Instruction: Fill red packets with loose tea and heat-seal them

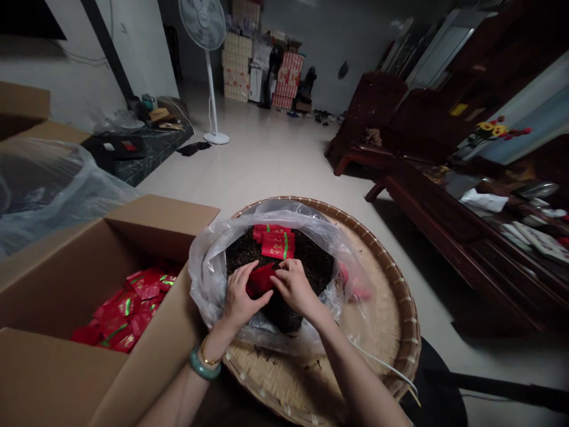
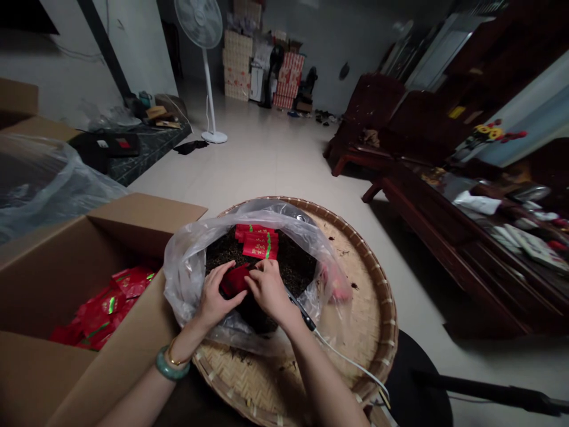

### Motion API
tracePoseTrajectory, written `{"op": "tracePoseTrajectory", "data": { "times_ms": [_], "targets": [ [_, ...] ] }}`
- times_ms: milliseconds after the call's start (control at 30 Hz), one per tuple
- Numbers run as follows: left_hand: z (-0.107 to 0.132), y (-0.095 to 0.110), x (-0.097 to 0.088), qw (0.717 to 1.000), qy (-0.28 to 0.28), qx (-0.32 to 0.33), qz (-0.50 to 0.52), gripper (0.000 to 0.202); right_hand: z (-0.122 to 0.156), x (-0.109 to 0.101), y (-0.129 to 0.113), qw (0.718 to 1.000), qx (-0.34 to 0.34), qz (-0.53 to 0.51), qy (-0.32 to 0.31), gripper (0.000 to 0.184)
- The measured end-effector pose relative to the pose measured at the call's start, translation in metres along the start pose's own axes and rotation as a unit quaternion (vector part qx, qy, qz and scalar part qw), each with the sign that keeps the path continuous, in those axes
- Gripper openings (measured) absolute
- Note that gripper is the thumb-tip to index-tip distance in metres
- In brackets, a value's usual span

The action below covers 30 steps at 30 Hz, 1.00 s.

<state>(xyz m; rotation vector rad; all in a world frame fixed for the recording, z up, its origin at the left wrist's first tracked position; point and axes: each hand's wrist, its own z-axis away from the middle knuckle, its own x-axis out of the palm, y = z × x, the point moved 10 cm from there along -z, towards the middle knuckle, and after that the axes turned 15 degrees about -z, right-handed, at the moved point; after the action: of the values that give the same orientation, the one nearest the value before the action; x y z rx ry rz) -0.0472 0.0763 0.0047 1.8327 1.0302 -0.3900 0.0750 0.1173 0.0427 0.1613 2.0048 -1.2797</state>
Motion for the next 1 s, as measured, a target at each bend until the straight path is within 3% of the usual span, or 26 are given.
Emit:
{"op": "tracePoseTrajectory", "data": {
  "times_ms": [100, 200, 300, 400, 467, 567, 767, 833, 1000],
  "targets": [
    [-0.001, -0.007, 0.012, 0.989, -0.065, -0.056, 0.119, 0.064, 0.004, -0.019, 0.002, 0.999, 0.010, -0.044, -0.014, 0.022],
    [0.002, -0.005, 0.033, 0.948, -0.175, -0.112, 0.242, 0.054, 0.010, -0.031, -0.003, 0.997, 0.012, -0.069, -0.038, 0.020],
    [0.009, 0.000, 0.048, 0.908, -0.260, -0.159, 0.287, 0.039, 0.017, -0.041, -0.014, 0.997, -0.010, -0.070, -0.028, 0.008],
    [0.009, 0.000, 0.043, 0.908, -0.250, -0.185, 0.282, 0.035, 0.025, -0.062, -0.032, 0.997, -0.048, -0.033, 0.050, 0.013],
    [0.008, 0.001, 0.037, 0.917, -0.224, -0.186, 0.273, 0.035, 0.029, -0.067, -0.042, 0.996, -0.062, -0.011, 0.065, 0.017],
    [0.007, 0.006, 0.032, 0.927, -0.200, -0.183, 0.257, 0.033, 0.029, -0.057, -0.043, 0.999, -0.034, -0.002, 0.015, 0.017],
    [0.016, 0.010, 0.036, 0.939, -0.191, -0.182, 0.221, 0.032, 0.029, -0.034, -0.012, 0.995, 0.081, -0.044, -0.036, 0.005],
    [0.017, 0.008, 0.037, 0.943, -0.198, -0.174, 0.203, 0.034, 0.030, -0.028, -0.007, 0.993, 0.085, -0.050, -0.057, 0.009],
    [0.009, 0.020, 0.032, 0.960, -0.240, -0.067, 0.130, 0.030, 0.033, -0.025, -0.015, 0.995, 0.031, -0.010, -0.093, 0.014]
  ]
}}
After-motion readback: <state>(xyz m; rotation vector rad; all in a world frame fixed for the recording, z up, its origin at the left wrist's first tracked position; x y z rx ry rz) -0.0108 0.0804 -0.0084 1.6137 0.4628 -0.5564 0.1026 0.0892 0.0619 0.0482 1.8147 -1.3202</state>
